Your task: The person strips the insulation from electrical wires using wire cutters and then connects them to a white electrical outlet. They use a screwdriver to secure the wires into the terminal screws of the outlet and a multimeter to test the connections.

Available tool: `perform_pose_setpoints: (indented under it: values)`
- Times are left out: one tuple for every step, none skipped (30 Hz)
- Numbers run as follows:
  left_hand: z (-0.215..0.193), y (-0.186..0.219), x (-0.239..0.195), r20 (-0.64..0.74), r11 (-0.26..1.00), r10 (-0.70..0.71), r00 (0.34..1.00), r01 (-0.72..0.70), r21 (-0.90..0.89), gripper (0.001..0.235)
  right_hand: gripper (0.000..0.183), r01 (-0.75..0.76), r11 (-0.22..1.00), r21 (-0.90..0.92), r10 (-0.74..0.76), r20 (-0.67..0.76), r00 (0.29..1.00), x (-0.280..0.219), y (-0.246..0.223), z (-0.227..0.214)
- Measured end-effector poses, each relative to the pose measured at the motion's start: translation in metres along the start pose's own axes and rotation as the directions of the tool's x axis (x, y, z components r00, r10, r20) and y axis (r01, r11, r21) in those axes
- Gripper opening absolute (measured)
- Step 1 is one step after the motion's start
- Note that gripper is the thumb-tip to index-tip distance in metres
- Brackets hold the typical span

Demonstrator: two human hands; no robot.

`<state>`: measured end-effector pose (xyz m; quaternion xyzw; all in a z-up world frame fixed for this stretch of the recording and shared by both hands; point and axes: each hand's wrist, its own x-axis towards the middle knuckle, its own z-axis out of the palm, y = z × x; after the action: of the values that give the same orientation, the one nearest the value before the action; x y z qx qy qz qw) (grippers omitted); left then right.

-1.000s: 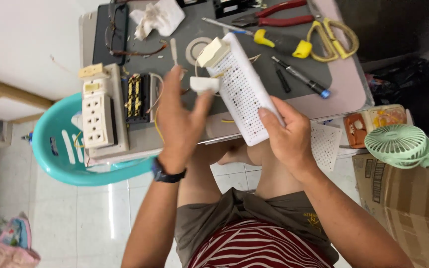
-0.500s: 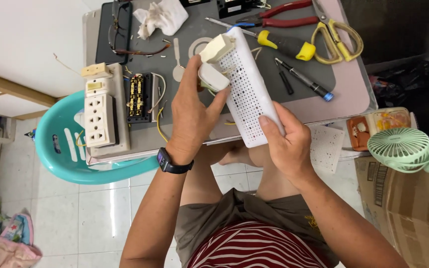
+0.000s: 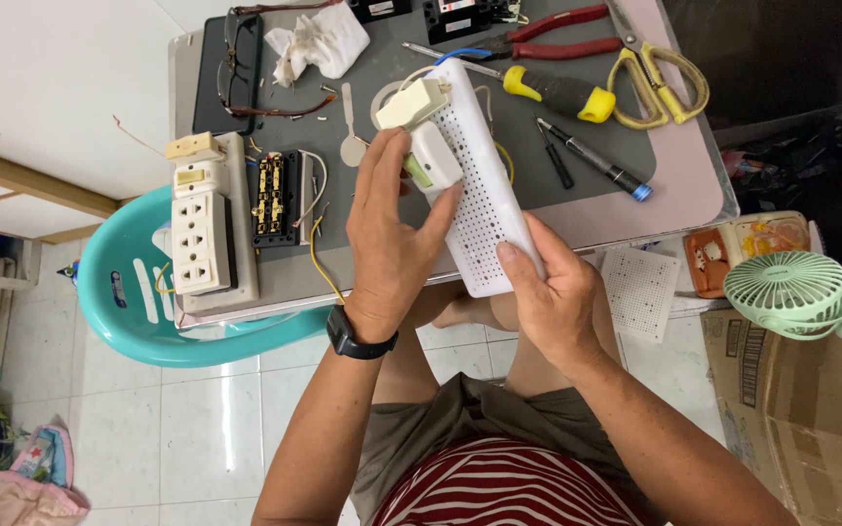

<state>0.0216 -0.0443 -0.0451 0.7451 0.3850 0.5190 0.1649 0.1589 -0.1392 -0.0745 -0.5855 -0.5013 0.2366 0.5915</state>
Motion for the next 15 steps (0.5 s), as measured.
perform_pose_setpoints:
  values:
    - [-0.001,0.002,-0.001,-0.001,1.000,0.014,1.000,-0.014,0.025,0.062,0.034,0.004,1.000,0.004,-0.004,0.002,1.000,0.000,0.000,-0.001]
    - [0.000,0.001,-0.001,0.001,1.000,0.016,1.000,-0.016,0.024,0.062,0.034,0.004,1.000,0.004,-0.004,-0.001,1.000,-0.001,-0.001,-0.001]
    - [-0.001,0.001,-0.001,-0.003,1.000,-0.009,1.000,0.008,-0.028,0.061,0.035,-0.011,0.999,0.042,0.011,0.012,1.000,-0.001,-0.001,0.000]
    - [-0.001,0.000,-0.001,-0.007,0.996,-0.033,0.999,0.032,-0.080,0.060,0.035,-0.026,0.996,0.080,0.024,0.025,0.999,-0.001,-0.002,0.001]
    - [-0.002,0.000,-0.002,-0.007,0.996,-0.031,0.999,0.031,-0.080,0.060,0.035,-0.025,0.996,0.081,0.023,0.025,0.999,-0.002,-0.003,0.002]
    - [-0.003,0.000,-0.002,-0.002,0.995,-0.047,0.999,0.047,-0.084,0.059,0.035,-0.043,0.993,0.111,0.040,0.024,0.999,-0.003,-0.003,0.002]
    - [-0.003,-0.001,-0.003,0.004,0.994,-0.063,0.998,0.063,-0.090,0.058,0.035,-0.061,0.988,0.140,0.058,0.023,0.998,-0.005,-0.003,0.002]
    - [-0.002,0.000,-0.004,0.005,0.994,-0.062,0.998,0.063,-0.090,0.058,0.035,-0.061,0.988,0.141,0.058,0.022,0.998,-0.005,-0.003,0.002]
    - [-0.002,0.000,-0.006,0.021,0.992,-0.080,0.997,0.082,-0.097,0.059,0.036,-0.067,0.987,0.146,0.064,0.027,0.998,-0.005,-0.002,0.002]
    - [-0.002,0.000,-0.008,0.037,0.990,-0.097,0.995,0.101,-0.103,0.061,0.036,-0.074,0.986,0.152,0.070,0.031,0.997,-0.005,-0.001,0.002]
    - [-0.002,-0.004,-0.008,0.038,0.990,-0.098,0.994,0.101,-0.102,0.061,0.036,-0.075,0.985,0.153,0.071,0.031,0.997,-0.006,-0.002,0.002]
    - [-0.003,-0.009,-0.008,0.071,0.984,-0.126,0.990,0.133,-0.121,0.060,0.037,-0.097,0.979,0.179,0.092,0.039,0.995,-0.006,-0.003,0.003]
    - [-0.002,-0.013,-0.007,0.104,0.976,-0.152,0.983,0.166,-0.139,0.059,0.038,-0.118,0.972,0.205,0.111,0.047,0.993,-0.006,-0.004,0.003]
    - [-0.005,-0.015,-0.006,0.104,0.976,-0.152,0.983,0.166,-0.139,0.059,0.038,-0.118,0.972,0.204,0.111,0.047,0.993,-0.007,-0.003,0.002]
    - [-0.008,-0.016,-0.004,0.167,0.967,-0.190,0.967,0.214,-0.141,0.057,0.038,-0.165,0.963,0.211,0.158,0.052,0.986,-0.008,-0.002,0.002]
